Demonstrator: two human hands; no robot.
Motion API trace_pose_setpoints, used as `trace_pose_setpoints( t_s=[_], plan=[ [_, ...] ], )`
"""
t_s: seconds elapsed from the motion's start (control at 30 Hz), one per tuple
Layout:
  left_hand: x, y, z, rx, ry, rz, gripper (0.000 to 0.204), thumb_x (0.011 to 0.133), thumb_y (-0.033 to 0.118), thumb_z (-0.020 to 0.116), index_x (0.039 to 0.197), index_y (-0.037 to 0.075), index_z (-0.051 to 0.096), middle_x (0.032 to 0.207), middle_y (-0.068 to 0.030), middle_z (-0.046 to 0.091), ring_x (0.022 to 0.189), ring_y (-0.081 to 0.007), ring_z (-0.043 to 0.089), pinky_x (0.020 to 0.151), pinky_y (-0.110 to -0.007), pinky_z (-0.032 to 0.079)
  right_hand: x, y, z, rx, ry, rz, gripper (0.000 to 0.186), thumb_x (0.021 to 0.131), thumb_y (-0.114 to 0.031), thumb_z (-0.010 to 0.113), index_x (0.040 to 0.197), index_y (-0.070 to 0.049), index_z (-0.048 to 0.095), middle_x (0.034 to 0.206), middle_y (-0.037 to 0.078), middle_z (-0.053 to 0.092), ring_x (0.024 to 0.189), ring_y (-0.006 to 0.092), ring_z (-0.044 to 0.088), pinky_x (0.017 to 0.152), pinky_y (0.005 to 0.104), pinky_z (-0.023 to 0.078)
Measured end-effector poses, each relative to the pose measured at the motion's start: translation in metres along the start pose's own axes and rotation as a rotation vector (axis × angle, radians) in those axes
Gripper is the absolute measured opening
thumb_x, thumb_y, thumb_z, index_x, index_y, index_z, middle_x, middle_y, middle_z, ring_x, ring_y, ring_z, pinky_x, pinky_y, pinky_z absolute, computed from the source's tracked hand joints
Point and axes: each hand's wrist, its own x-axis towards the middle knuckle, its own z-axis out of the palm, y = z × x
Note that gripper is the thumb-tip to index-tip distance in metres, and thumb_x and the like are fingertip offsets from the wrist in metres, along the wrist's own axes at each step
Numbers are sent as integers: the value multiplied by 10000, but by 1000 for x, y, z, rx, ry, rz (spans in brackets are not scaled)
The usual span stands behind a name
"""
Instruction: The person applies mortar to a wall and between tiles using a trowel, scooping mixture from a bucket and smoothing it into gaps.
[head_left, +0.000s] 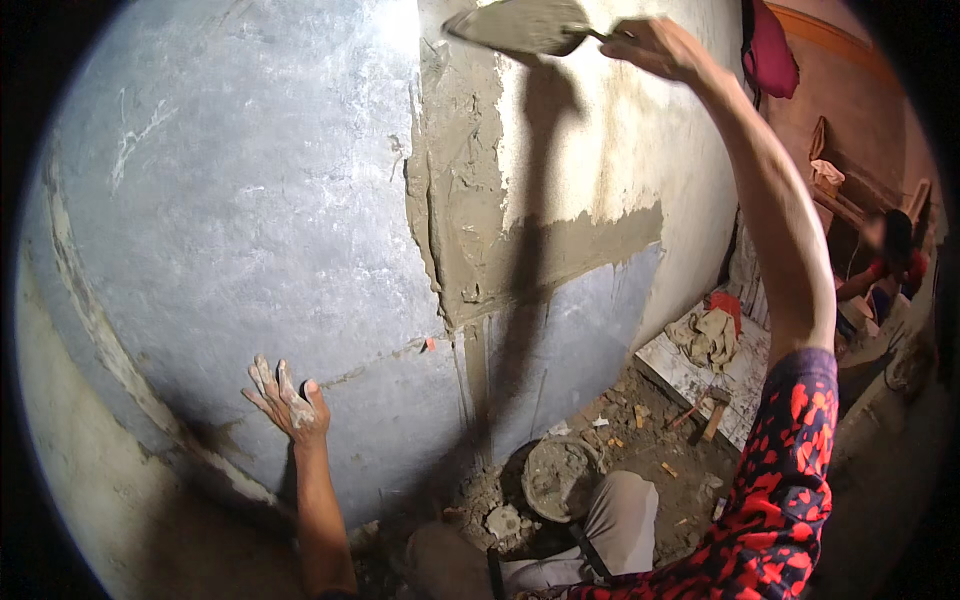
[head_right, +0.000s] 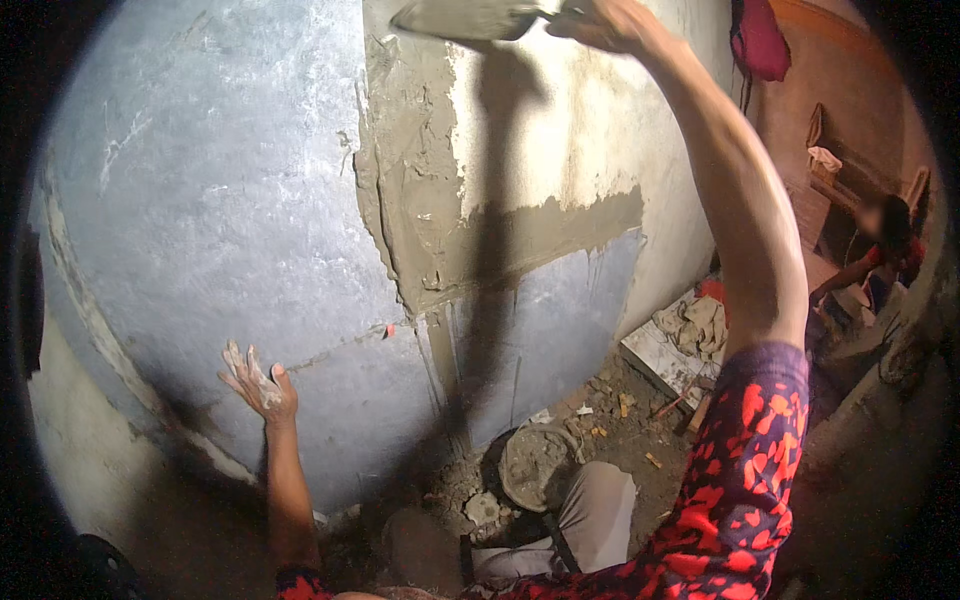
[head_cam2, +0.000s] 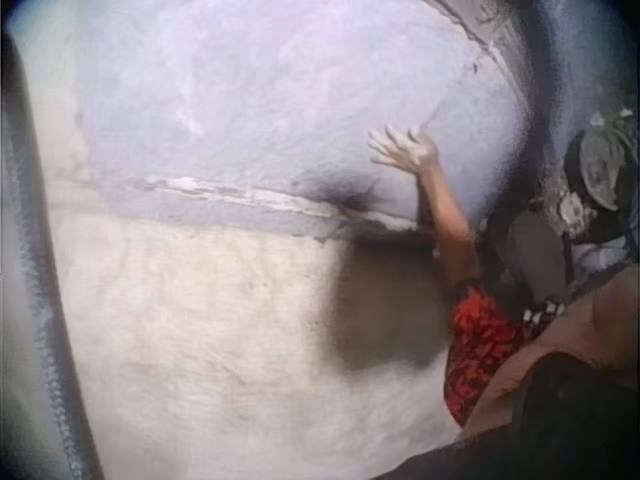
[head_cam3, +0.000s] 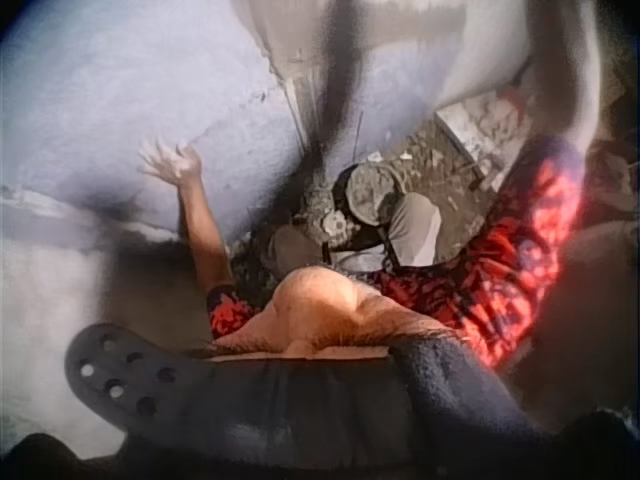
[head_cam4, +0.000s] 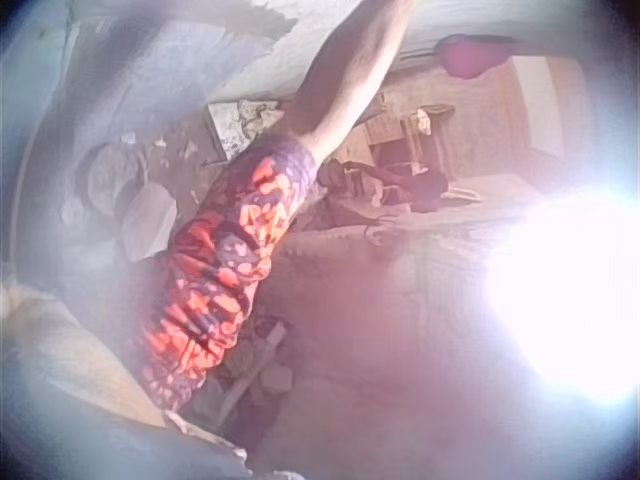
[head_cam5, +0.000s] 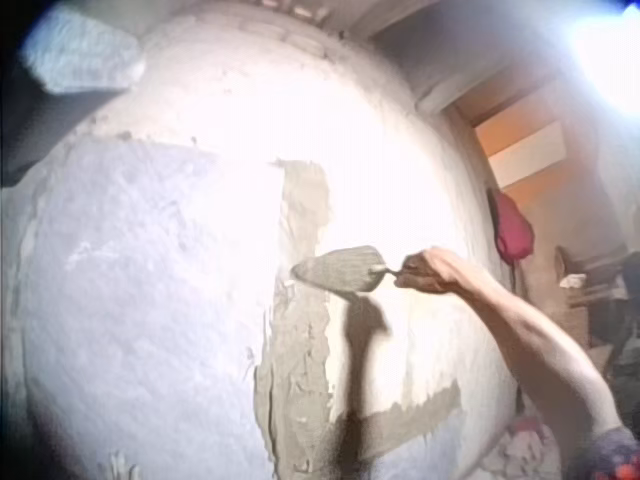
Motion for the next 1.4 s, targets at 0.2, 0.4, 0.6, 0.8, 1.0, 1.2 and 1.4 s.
trace_pose_setpoints(
  t_s=[0.2,0.4,0.6,0.8,1.0,1.2,1.4],
  plan=[
    [3,4,-4,-11,11,-15,463,987,374,367,1332,67,387,1439,-246,342,1363,-453,270,1063,-681,102,-187,-71,122,279,238,153,348,887,-329,632,1086,-43,640,909,136,685,781,228,672,648,373,571],
    [6,4,-3,1,19,13,444,974,340,395,1320,62,400,1422,-256,364,1349,-457,297,1073,-664,108,-281,-223,193,450,63,190,269,800,-311,720,949,-105,632,765,73,565,640,232,589,511,363,488],
    [9,5,-7,27,40,28,427,974,326,400,1300,50,420,1400,-268,393,1330,-465,331,1076,-652,127,-267,-231,215,386,148,150,296,778,-308,734,970,-116,616,773,66,528,645,264,575,521,382,471],
    [5,5,-5,28,32,11,444,985,352,374,1308,49,410,1409,-267,379,1338,-459,315,1074,-658,123,-200,-189,186,217,338,41,339,719,-236,776,995,-97,635,778,76,558,683,257,583,560,377,469],
    [8,4,-7,23,35,19,463,991,373,354,1316,46,404,1434,-250,350,1352,-449,294,1073,-665,116,-114,-153,155,199,507,122,302,759,-226,754,984,-57,643,862,92,611,749,255,621,611,350,506],
    [7,8,-3,14,41,25,461,993,375,345,1317,51,393,1434,-250,346,1350,-452,295,1069,-670,119,-70,-160,147,693,572,377,346,876,-308,680,987,16,630,688,43,564,564,134,516,512,285,418],
    [4,4,-3,7,22,15,464,987,382,358,1314,56,391,1433,-254,344,1346,-460,295,1070,-670,110,-66,-194,124,1377,136,712,371,938,-348,567,872,14,615,638,67,578,552,134,558,501,307,454]
  ],
)
